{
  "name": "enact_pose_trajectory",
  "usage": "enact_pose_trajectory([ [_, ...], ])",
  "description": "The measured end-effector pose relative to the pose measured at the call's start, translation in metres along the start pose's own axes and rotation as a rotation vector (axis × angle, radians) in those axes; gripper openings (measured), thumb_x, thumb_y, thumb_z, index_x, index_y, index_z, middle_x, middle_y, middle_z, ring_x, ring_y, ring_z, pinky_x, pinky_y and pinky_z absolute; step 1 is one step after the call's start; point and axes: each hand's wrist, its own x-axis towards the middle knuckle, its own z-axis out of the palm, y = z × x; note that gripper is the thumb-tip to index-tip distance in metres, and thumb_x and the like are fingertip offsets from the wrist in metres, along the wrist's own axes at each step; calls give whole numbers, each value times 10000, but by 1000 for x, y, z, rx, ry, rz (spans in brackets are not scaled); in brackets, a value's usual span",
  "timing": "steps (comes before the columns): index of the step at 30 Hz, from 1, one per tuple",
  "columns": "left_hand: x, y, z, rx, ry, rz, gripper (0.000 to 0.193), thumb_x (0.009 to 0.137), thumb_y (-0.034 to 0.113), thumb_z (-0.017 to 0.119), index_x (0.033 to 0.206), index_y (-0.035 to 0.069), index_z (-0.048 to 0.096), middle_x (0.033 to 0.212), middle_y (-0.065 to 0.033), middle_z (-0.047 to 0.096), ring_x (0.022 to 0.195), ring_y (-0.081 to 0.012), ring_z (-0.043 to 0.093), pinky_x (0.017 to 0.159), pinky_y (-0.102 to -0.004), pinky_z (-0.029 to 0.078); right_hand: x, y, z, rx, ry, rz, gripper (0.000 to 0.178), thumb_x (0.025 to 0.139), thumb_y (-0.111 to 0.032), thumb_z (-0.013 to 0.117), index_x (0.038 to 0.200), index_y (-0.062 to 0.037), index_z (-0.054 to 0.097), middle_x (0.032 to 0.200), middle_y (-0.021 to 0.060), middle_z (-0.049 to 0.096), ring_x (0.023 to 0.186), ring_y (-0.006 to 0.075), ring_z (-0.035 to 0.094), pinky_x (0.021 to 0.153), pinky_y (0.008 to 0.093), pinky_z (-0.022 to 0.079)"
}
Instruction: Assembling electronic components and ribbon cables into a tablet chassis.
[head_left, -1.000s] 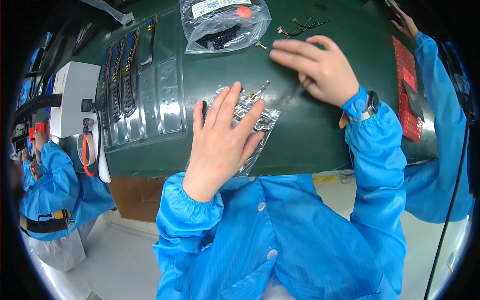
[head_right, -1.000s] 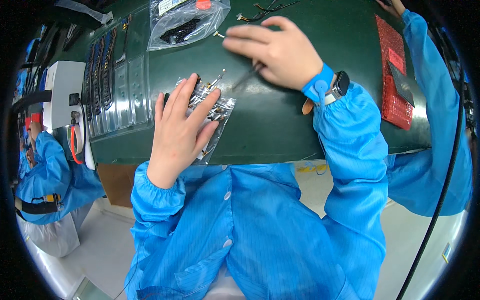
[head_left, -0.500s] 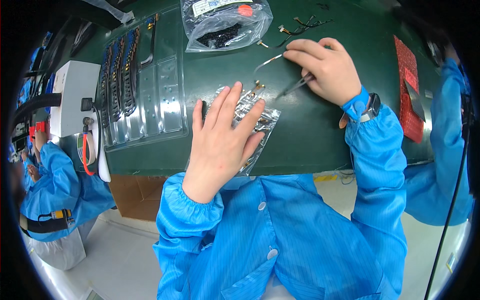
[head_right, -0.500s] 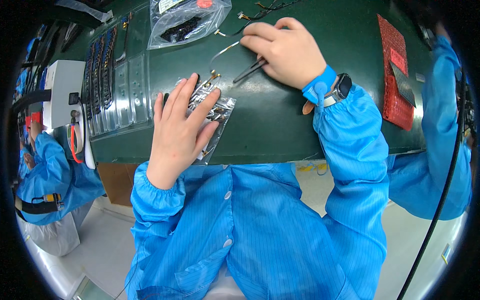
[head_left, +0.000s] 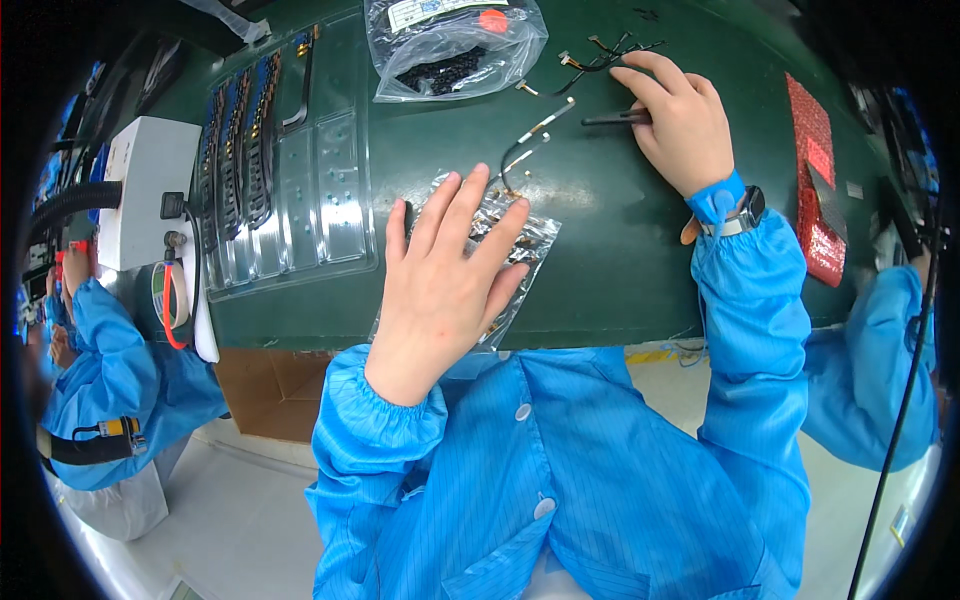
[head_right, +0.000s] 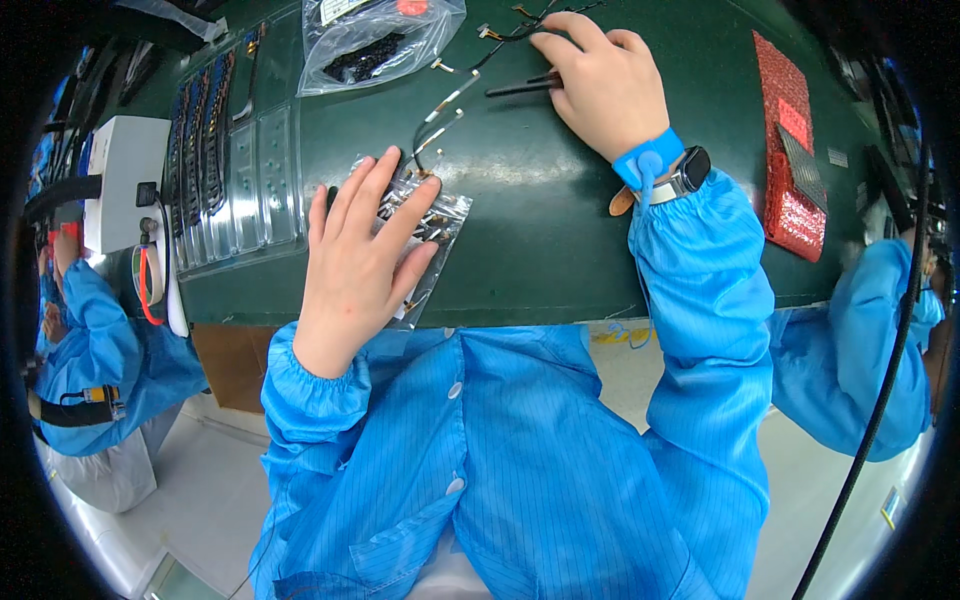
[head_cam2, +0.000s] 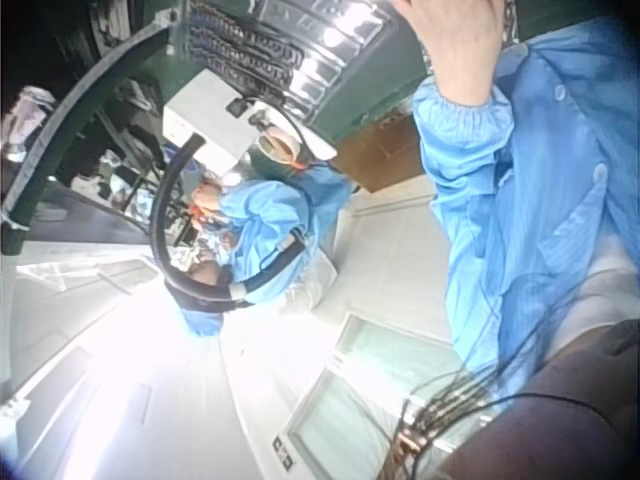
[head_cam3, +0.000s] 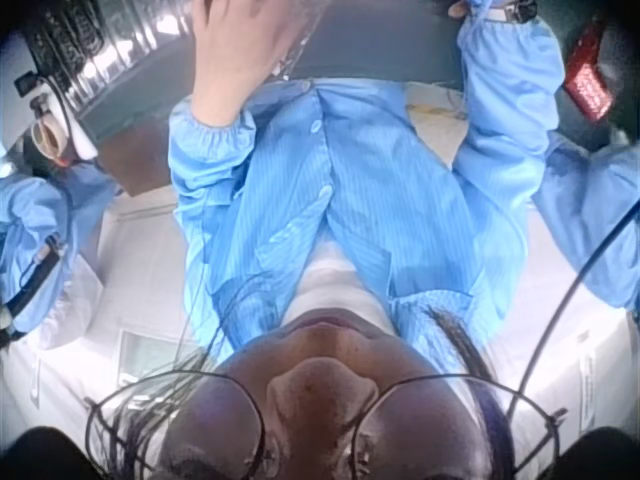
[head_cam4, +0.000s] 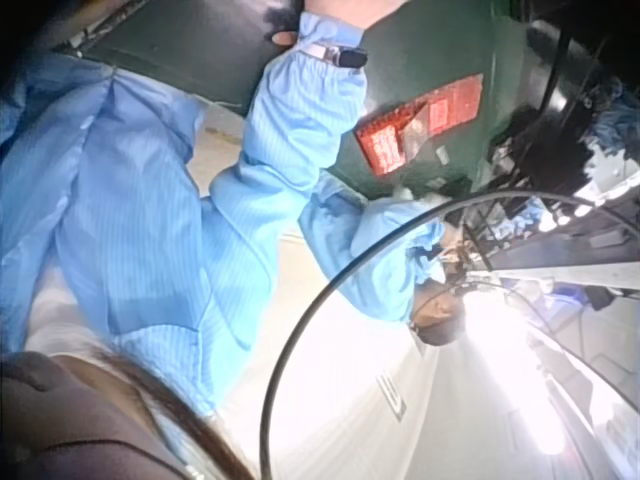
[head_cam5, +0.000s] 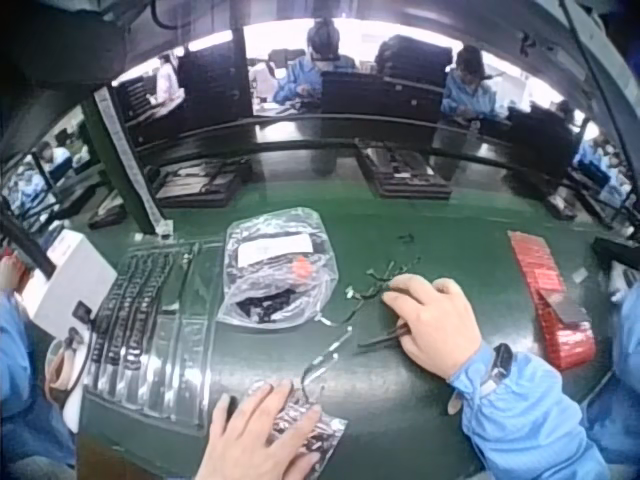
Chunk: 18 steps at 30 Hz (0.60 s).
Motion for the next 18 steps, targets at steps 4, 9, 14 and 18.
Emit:
enact_pose_trajectory([
  [4,1,0,0,21,0,6,483,771,222,640,1237,224,515,1367,-112,371,1260,-296,347,1010,-538,240,5,-29,-20,415,58,-305,427,637,-67,649,1050,-167,607,1079,-13,588,901,140,580,751,299,425],
  [9,3,3,0,37,-7,5,487,767,225,642,1237,218,515,1366,-111,372,1260,-294,348,1009,-539,241,6,-47,-9,443,-10,-350,368,685,-83,649,1045,-155,625,1052,-13,607,847,136,582,749,297,415],
  [14,4,2,-1,37,-5,-4,486,767,227,639,1237,211,514,1366,-116,369,1261,-295,346,1010,-541,237,3,-37,-9,366,-91,-399,293,734,-186,639,1026,-159,638,1083,-36,583,801,138,569,771,297,414],
  [18,-1,1,-3,33,-7,-16,477,776,225,629,1238,212,514,1368,-119,363,1262,-297,345,1014,-541,231,1,-32,-12,283,-80,-371,318,748,-229,640,1056,-155,622,1126,-32,563,789,141,563,748,290,419],
])
